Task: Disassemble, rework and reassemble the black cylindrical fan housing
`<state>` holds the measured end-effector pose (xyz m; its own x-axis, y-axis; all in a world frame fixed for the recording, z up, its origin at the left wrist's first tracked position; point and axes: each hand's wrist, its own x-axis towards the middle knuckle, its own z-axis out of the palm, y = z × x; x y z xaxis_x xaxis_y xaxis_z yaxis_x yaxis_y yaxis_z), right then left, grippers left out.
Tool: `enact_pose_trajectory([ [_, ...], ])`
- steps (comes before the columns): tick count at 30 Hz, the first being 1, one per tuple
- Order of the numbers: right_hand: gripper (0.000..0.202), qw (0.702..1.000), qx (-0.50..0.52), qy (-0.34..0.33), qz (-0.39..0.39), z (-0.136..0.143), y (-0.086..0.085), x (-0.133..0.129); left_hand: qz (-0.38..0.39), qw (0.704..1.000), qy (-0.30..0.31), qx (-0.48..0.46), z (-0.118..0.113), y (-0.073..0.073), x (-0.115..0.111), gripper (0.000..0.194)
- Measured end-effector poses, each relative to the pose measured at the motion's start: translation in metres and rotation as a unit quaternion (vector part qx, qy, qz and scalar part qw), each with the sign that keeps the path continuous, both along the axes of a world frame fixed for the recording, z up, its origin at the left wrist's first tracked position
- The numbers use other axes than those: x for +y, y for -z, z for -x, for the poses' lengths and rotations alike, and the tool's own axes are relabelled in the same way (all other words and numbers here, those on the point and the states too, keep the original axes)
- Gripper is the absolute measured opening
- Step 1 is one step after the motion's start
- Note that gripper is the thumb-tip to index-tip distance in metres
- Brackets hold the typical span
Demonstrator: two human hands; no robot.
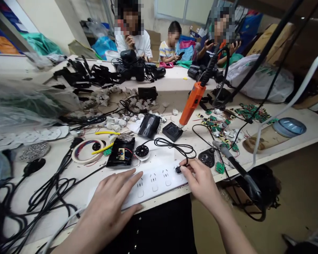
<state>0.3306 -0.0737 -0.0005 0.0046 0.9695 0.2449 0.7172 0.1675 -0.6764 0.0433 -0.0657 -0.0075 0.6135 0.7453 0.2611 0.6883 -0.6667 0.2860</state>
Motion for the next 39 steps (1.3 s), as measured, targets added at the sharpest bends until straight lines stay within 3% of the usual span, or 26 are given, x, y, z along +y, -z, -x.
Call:
enact_pose_trajectory([
  [10,0.014,0.988,-0.115,-0.091,-0.054,0.011,-0.002,0.005,0.013,1.000,0.016,0.011,0.006,0.000,0.012,0.060],
  [17,0.014,0.981,-0.139,-0.088,-0.099,0.012,0.021,-0.002,0.044,0.999,-0.002,-0.007,0.001,-0.004,0.009,0.054],
  [23,0.014,0.980,-0.150,-0.095,-0.086,0.009,0.016,-0.001,0.077,0.997,-0.015,-0.005,-0.003,-0.007,0.007,0.048],
  [29,0.017,0.984,-0.147,-0.068,-0.074,0.010,0.007,-0.003,0.143,0.989,-0.041,0.002,-0.007,-0.016,0.008,0.051],
  [36,0.035,0.958,-0.257,-0.050,-0.113,0.012,0.011,-0.002,0.152,0.987,-0.047,0.016,-0.010,-0.021,0.008,0.051],
  [39,0.038,0.966,-0.241,-0.002,-0.098,0.007,0.010,0.001,0.153,0.987,-0.045,0.020,-0.011,-0.022,0.009,0.048],
])
